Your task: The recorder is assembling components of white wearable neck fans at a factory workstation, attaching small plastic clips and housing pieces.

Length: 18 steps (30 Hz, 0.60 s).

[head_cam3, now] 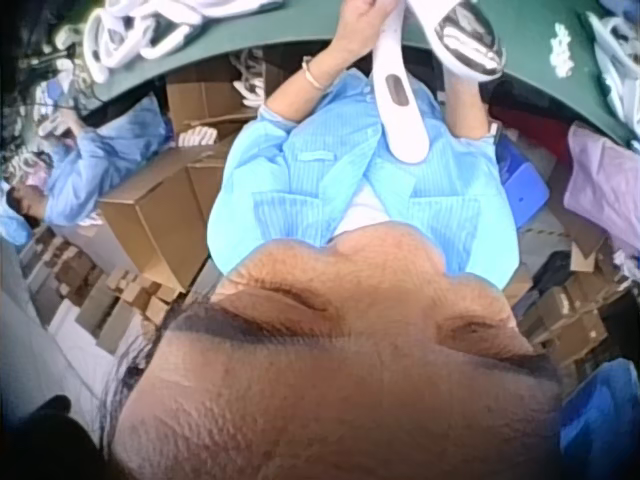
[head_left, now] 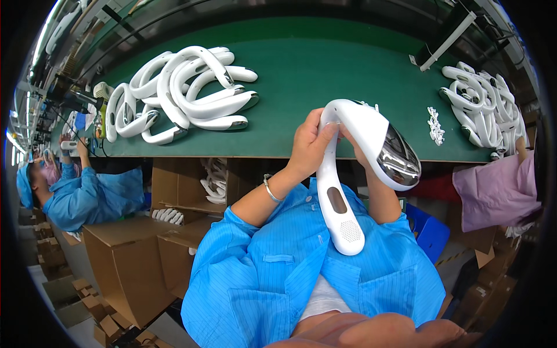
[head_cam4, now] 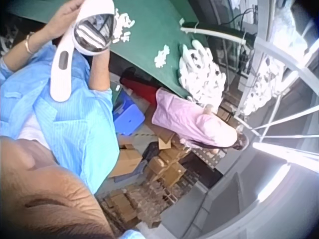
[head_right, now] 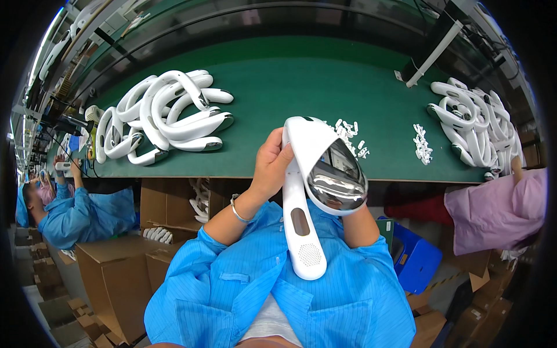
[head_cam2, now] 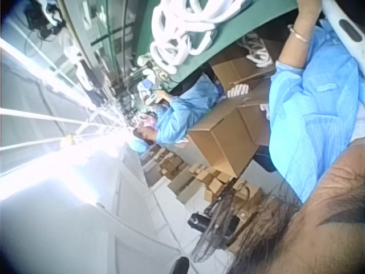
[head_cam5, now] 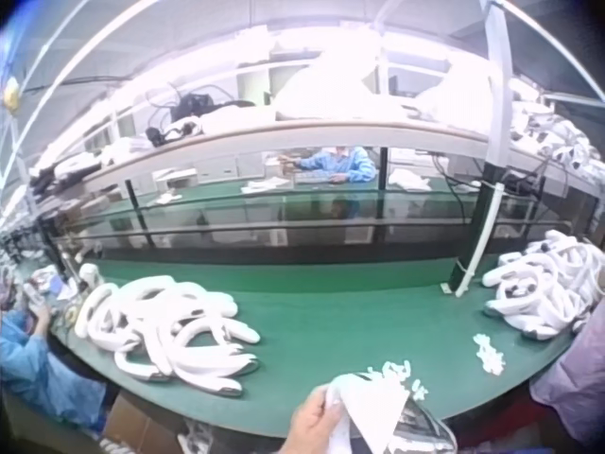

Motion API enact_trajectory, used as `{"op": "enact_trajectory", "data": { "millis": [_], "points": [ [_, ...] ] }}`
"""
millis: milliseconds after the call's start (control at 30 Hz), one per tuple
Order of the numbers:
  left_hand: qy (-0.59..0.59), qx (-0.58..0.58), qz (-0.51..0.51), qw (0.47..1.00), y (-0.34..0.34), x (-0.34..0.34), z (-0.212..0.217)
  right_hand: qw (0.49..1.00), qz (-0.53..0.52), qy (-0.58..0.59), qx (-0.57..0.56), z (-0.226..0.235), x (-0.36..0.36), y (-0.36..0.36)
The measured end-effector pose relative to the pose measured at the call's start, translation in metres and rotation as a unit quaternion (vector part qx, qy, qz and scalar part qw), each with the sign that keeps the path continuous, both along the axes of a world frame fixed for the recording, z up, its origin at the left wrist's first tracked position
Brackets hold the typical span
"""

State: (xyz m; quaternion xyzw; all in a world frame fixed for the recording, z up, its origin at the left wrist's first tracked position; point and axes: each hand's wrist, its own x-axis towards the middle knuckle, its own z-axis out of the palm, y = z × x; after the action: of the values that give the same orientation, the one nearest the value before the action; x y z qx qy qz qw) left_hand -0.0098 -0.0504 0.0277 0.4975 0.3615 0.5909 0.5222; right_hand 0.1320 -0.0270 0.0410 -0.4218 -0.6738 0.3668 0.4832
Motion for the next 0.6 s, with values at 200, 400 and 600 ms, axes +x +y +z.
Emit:
{"op": "enact_trajectory", "data": {
  "millis": [200,400,600],
  "points": [
    [-0.006,0.034,0.02,0.999,0.004,0.007,-0.002,0.891,0.0,0.383,-0.245,-0.038,0.0,-0.01],
    [-0.157,-0.165,-0.081,0.97,0.015,0.004,-0.012,0.951,0.04,0.208,-0.225,-0.018,-0.008,0.008],
    [-0.235,-0.206,-0.084,0.946,0.009,0.012,-0.008,0.922,0.075,0.283,-0.254,-0.025,0.0,-0.005]
  ]
}}
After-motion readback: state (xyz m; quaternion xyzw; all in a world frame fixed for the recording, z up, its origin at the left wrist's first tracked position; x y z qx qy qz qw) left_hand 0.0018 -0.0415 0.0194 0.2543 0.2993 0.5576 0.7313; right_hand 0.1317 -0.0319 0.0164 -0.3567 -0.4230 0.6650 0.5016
